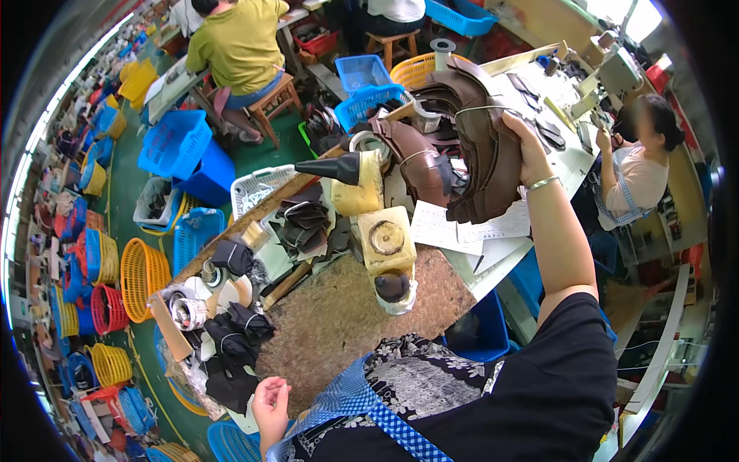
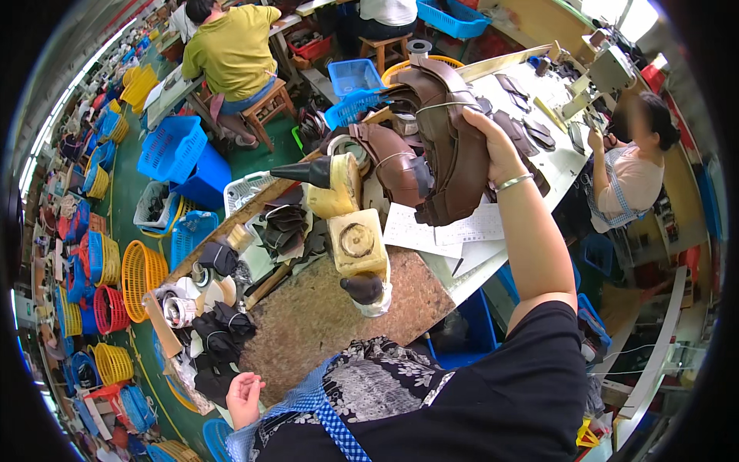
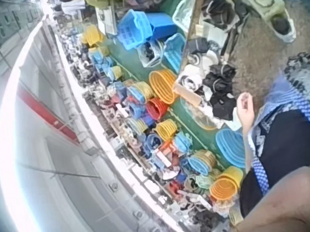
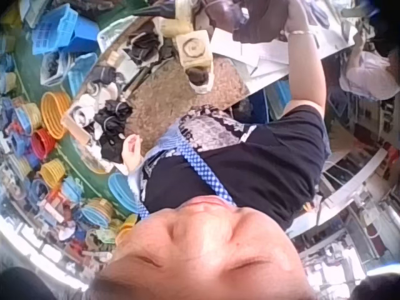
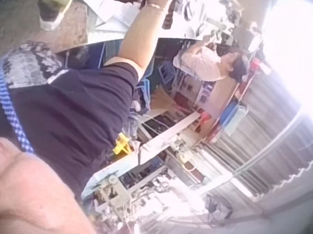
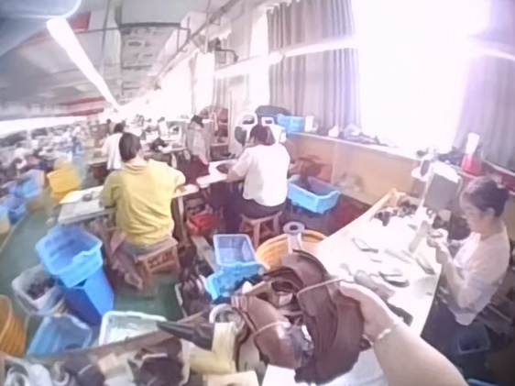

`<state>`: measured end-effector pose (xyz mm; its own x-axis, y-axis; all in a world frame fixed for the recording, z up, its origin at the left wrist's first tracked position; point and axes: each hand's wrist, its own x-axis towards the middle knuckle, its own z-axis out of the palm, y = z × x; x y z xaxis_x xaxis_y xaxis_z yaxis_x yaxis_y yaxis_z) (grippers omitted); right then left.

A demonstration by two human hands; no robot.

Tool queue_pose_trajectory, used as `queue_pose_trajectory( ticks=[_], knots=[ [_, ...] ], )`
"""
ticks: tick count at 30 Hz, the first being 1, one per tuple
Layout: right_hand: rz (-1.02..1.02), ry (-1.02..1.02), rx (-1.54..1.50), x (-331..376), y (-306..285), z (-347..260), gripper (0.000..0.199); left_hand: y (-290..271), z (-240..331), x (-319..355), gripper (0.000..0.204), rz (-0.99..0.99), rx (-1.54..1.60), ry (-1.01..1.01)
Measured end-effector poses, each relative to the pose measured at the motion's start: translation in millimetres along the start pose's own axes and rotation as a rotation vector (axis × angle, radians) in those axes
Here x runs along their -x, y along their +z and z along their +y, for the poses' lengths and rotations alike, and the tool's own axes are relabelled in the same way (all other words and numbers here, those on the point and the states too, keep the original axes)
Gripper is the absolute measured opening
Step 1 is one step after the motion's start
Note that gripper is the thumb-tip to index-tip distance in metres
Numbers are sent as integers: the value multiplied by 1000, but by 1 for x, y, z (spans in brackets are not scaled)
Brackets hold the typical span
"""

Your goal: The person arranges brown shoe pieces at a workbench. Then, the person repeatedly attaches black patches onto the brown shoe parts.

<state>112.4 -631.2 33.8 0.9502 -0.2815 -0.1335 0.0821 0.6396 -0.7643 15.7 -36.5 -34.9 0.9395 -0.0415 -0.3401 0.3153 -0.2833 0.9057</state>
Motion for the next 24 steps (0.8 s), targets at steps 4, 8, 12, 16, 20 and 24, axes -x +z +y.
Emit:
queue_pose_trajectory(
  ticks=[4,8,12,16,20,24],
  knots=[
    [12,34,-64,-12,-11,-5,36,-4,-7,4,19,42,17,-80],
    [5,28,-82,-15,-42,-20,40,-2,-2,1,20,15,-29,-142],
    [122,13,-38,-23,-32,-13,36,8,5,-8,20,-20,-72,-147],
    [145,61,15,-55,2,11,32,19,17,-17,20,-71,-210,-83],
    [66,83,519,-96,10,61,43,19,18,-24,20,-113,-285,-45],
    [-75,-120,1466,-126,-24,132,52,11,-9,-23,20,-88,-144,-145]
  ],
)
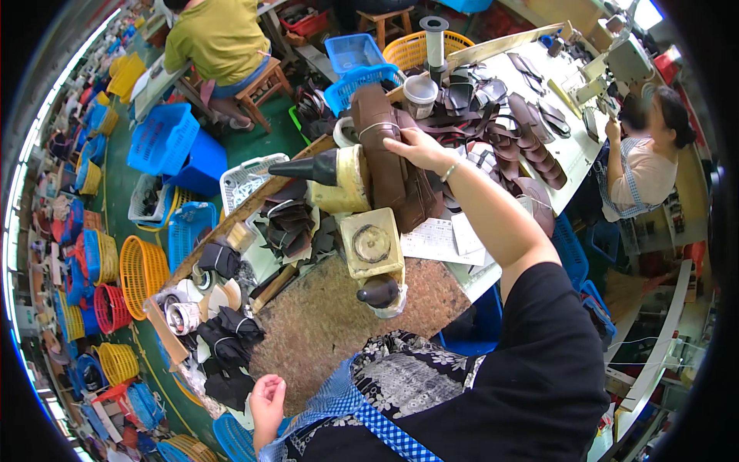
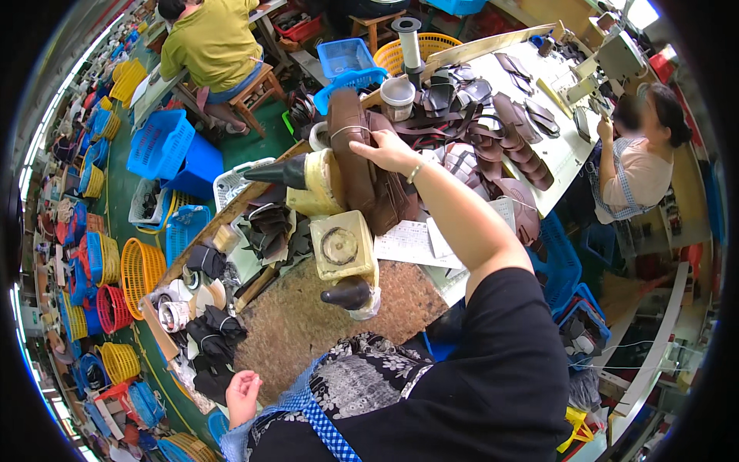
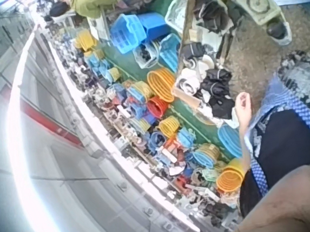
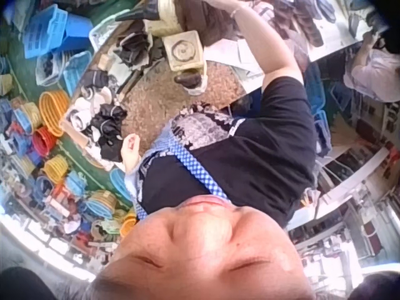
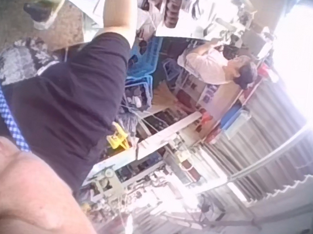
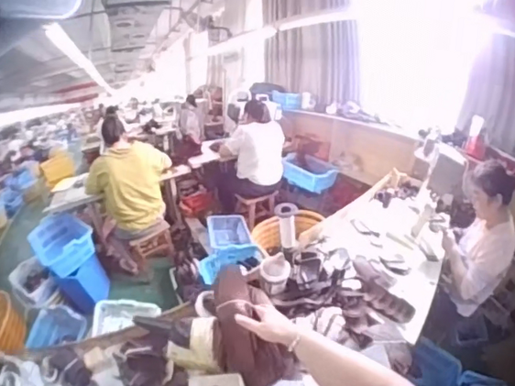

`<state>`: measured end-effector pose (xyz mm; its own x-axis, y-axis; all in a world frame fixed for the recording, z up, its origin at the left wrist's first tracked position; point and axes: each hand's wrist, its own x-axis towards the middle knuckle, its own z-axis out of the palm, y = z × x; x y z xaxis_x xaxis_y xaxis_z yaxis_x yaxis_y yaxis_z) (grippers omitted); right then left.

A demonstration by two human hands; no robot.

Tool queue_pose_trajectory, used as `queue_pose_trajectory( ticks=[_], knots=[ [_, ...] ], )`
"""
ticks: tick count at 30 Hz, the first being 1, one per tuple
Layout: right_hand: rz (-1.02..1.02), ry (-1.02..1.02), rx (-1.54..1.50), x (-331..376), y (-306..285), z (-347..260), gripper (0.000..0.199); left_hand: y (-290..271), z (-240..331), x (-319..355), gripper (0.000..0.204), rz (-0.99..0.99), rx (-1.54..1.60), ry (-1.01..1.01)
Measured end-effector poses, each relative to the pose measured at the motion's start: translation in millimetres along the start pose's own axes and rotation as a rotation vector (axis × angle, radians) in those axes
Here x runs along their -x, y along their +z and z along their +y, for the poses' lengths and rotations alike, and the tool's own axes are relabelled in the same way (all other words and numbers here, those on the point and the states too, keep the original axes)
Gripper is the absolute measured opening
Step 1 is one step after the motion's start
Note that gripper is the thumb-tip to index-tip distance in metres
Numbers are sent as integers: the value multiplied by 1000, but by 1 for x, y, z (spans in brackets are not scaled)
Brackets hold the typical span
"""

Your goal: The person arranges brown shoe pieces at a workbench. Then, the person repeatedly attaches black patches onto the brown shoe parts.

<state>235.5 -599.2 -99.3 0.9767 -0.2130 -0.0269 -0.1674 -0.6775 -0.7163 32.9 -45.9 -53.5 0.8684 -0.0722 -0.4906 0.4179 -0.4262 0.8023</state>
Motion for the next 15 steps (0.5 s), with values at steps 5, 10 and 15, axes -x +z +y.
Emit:
queue_pose_trajectory(
  ticks=[5,10,15],
  knots=[
    [604,222,117,26,-26,60,53,-5,-13,13,19,18,-38,-32],
    [306,347,-151,67,5,76,37,5,-5,7,20,3,-39,-46],
    [466,363,-280,76,22,79,35,6,3,3,22,-2,-130,3]
  ],
)
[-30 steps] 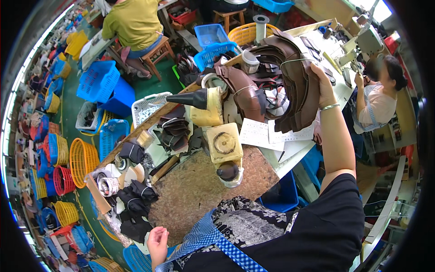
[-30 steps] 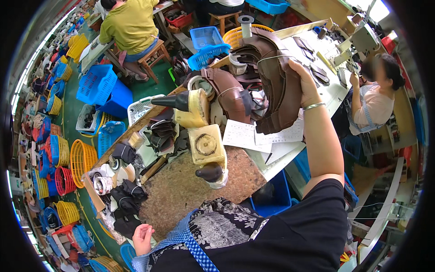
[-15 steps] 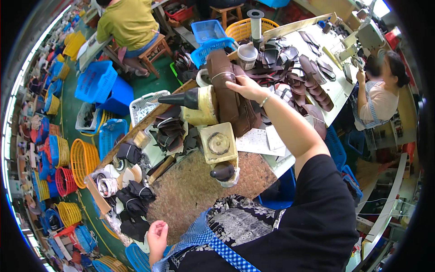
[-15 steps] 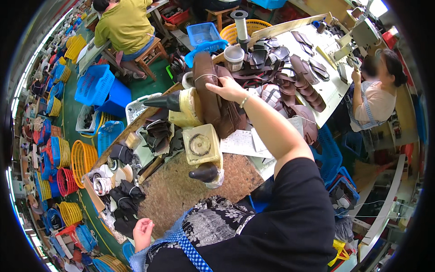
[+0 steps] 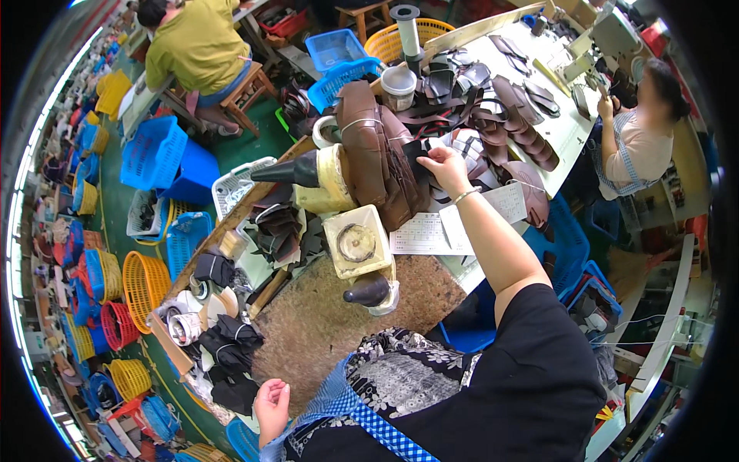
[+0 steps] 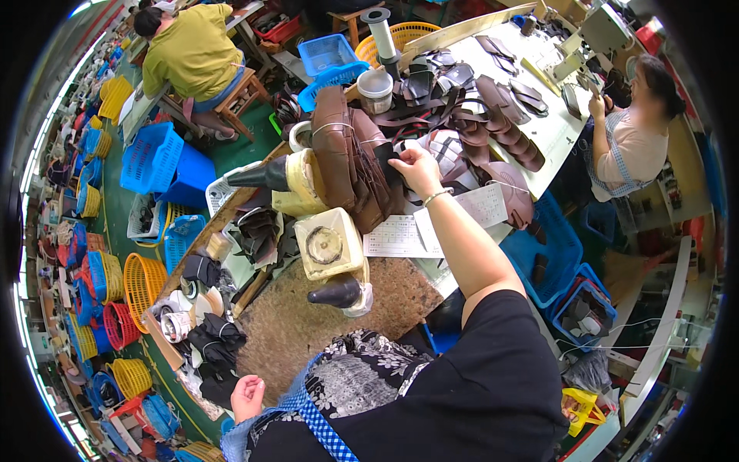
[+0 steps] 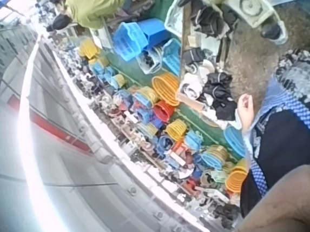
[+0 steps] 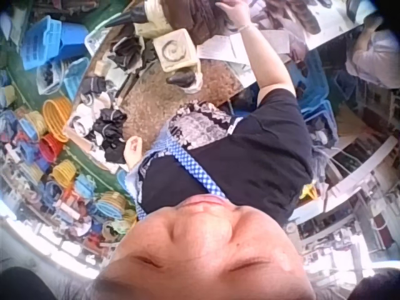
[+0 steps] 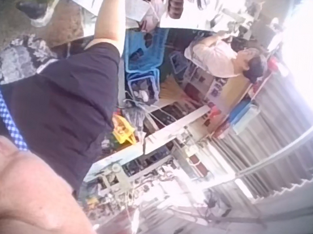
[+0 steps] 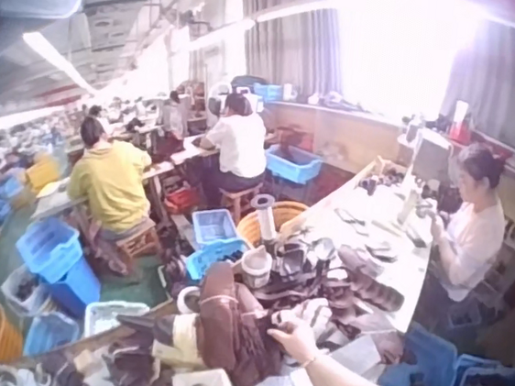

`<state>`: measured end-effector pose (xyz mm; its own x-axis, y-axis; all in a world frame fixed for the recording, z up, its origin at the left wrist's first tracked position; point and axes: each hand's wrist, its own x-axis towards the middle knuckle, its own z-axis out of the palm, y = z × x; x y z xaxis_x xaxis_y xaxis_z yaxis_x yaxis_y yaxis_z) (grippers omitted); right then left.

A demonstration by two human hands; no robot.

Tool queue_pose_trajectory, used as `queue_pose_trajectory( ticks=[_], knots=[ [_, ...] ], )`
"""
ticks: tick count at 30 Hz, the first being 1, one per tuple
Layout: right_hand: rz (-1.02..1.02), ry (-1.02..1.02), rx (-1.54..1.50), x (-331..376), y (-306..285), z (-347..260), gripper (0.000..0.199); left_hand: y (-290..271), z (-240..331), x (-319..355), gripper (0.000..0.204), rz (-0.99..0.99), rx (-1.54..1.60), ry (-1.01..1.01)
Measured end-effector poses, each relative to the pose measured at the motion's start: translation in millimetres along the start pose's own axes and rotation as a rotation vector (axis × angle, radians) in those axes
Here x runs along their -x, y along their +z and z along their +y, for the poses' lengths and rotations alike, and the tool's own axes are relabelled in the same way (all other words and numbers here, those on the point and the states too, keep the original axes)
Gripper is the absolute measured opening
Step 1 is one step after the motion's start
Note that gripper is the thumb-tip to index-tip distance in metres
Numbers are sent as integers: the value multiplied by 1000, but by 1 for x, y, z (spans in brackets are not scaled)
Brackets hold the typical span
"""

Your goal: The person arranges brown shoe pieces at a workbench. Then, the person repeatedly attaches black patches onto the brown shoe parts.

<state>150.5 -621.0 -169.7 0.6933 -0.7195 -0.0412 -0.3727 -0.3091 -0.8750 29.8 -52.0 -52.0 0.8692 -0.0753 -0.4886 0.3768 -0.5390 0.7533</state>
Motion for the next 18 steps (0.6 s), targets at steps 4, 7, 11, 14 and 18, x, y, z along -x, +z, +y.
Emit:
queue_pose_trajectory(
  ticks=[4,7,11,14,18],
  knots=[
    [189,-252,320,7,11,8,39,2,-2,-3,22,2,-23,-24],
    [72,54,-542,-2,4,2,41,3,-2,-2,22,19,-55,-1],
    [139,257,-681,-4,-1,-5,29,2,-9,-4,21,45,-44,3],
    [104,236,-621,-11,-1,-4,27,5,-10,-4,20,32,-37,-30],
    [54,244,-790,-17,-11,-4,26,9,-15,-4,20,34,-87,14]
  ],
)
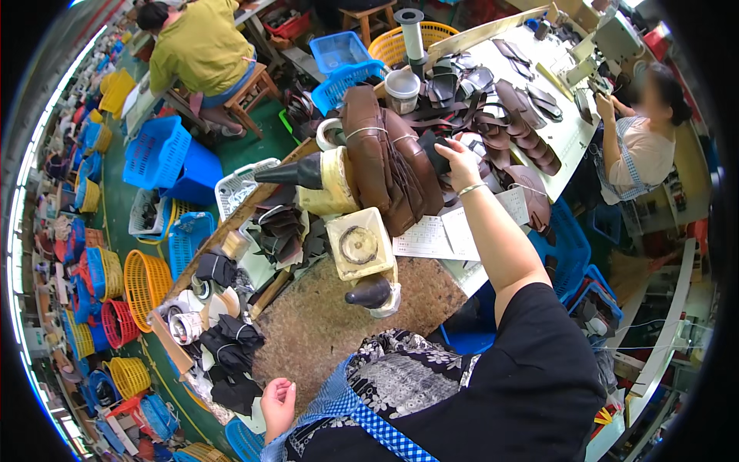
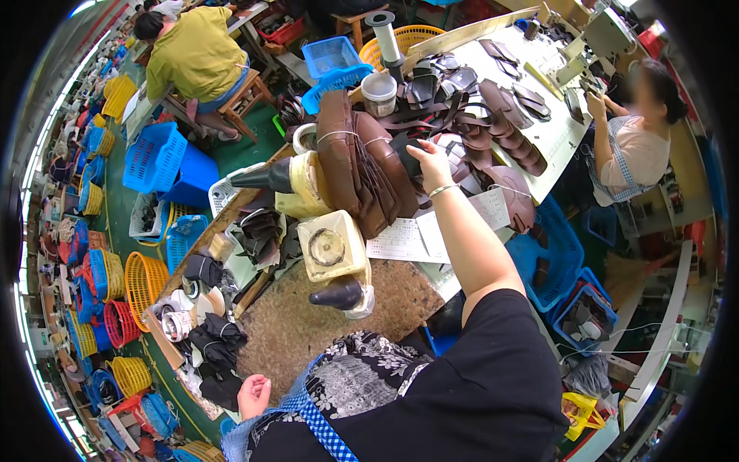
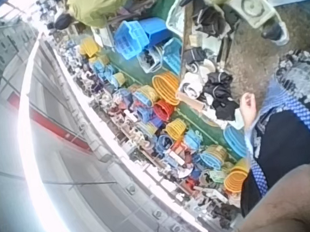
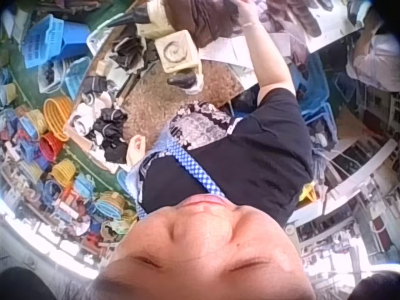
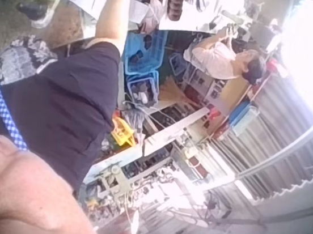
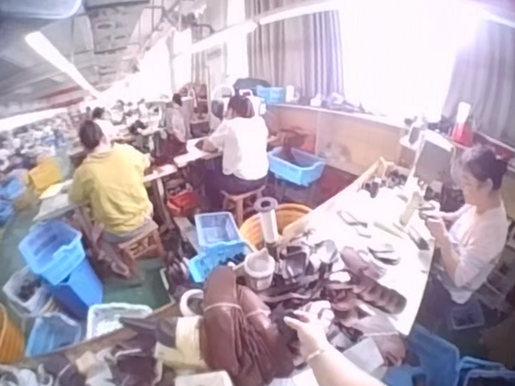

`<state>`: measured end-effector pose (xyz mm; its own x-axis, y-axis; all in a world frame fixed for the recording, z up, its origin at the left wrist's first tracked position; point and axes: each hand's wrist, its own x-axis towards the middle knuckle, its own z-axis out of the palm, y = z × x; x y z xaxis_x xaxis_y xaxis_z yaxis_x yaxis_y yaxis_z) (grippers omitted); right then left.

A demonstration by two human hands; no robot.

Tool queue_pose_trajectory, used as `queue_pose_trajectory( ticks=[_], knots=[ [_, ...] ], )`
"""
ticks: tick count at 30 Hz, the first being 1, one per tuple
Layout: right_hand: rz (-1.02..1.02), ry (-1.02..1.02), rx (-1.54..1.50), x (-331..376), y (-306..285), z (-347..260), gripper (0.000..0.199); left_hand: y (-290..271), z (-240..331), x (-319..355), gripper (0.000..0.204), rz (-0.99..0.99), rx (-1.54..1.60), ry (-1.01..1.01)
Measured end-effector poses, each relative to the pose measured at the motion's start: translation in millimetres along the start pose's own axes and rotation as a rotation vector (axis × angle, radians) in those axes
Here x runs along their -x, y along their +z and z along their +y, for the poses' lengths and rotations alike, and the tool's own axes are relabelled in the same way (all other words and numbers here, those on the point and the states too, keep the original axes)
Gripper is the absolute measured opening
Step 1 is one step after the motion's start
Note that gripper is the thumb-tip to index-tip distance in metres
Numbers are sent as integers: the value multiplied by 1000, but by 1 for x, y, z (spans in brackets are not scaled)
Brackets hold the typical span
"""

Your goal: The person arranges brown shoe pieces at a workbench. Then, the person repeatedly attaches black patches onto the brown shoe parts.

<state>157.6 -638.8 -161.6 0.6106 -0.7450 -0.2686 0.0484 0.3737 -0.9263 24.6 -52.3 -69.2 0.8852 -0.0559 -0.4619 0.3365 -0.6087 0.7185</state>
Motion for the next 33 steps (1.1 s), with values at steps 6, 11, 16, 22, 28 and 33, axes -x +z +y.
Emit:
queue_pose_trajectory(
  ticks=[6,11,16,22,28,33],
  knots=[
    [-127,111,-97,-2,-2,-13,17,0,-9,0,21,-17,-27,4],
    [11,-19,-225,7,2,18,17,4,-7,-2,20,11,-22,9],
    [196,151,-822,-9,-2,43,23,10,-8,-4,21,-14,-28,19],
    [357,-393,-468,23,1,-8,9,9,-5,-1,21,1,-21,22],
    [-241,-1606,545,188,81,-77,26,22,94,-23,34,-268,745,12],
    [-997,-1625,529,260,111,-54,35,54,190,-42,34,-453,910,176]
  ],
)
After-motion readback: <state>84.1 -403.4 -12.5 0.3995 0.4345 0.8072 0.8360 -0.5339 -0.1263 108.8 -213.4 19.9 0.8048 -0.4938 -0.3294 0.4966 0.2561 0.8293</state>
